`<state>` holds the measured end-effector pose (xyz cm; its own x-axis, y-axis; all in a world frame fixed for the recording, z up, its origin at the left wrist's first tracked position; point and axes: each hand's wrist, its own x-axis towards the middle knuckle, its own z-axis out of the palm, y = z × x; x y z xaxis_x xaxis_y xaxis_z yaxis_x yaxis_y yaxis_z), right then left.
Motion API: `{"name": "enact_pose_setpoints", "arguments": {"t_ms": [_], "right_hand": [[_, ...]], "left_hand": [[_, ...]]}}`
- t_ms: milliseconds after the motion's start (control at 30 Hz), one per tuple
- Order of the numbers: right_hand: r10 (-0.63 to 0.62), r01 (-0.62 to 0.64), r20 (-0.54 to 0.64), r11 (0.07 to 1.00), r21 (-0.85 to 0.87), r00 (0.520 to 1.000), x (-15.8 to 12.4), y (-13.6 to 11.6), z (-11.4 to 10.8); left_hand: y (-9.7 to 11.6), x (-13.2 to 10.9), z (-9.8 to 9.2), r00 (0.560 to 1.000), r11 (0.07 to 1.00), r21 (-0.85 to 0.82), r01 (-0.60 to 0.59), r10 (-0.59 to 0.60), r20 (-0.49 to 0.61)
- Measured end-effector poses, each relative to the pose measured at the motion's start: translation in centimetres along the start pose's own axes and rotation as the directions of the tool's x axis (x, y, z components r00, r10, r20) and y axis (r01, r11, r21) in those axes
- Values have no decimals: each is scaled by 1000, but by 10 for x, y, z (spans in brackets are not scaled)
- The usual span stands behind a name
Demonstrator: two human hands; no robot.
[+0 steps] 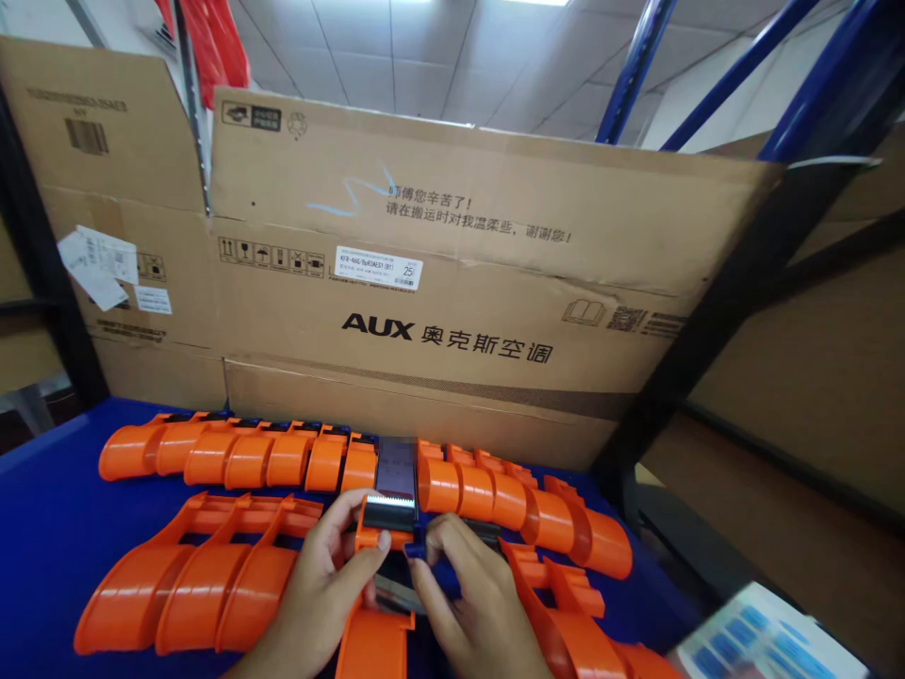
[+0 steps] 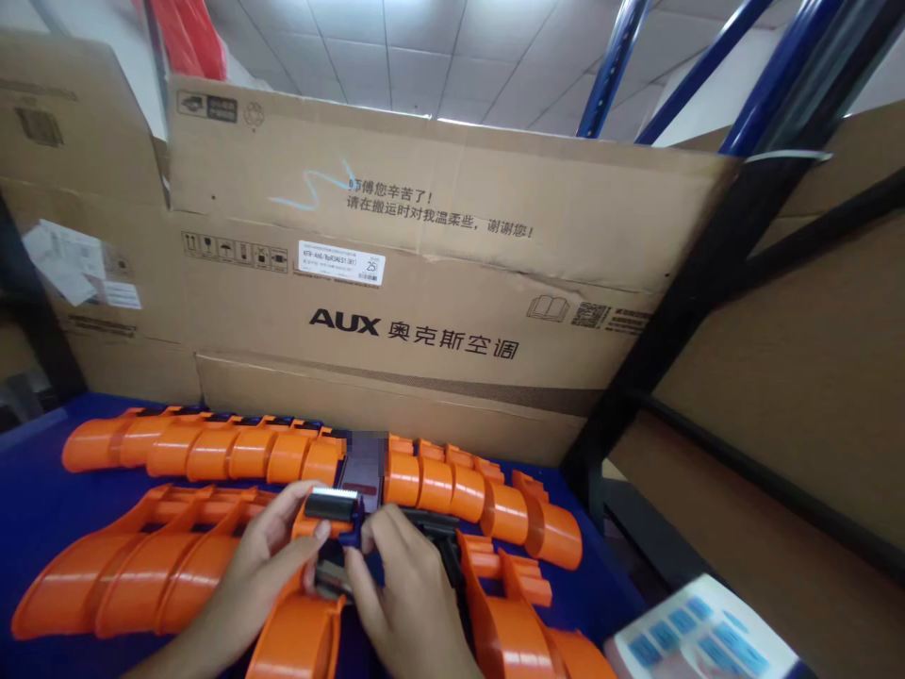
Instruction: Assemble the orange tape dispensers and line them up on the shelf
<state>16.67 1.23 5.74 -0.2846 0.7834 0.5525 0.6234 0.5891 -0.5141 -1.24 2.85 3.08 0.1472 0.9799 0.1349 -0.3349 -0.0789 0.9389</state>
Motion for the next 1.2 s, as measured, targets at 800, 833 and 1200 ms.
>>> {"name": "enact_pose_setpoints", "arguments": {"t_ms": [800,833,1200], "right_hand": [[244,-279,138,791,544,960,2,-2,-15],[231,-296,186,748,595,955,3,-3,-15],[272,-324,178,738,591,946,3,-1,0]], "left_hand": [[13,-9,9,943,929,-230,290,-237,233],[12,-10,9,926,919,-235,317,-245,288],[7,-15,5,898,910,-253,329,-219,381]]}}
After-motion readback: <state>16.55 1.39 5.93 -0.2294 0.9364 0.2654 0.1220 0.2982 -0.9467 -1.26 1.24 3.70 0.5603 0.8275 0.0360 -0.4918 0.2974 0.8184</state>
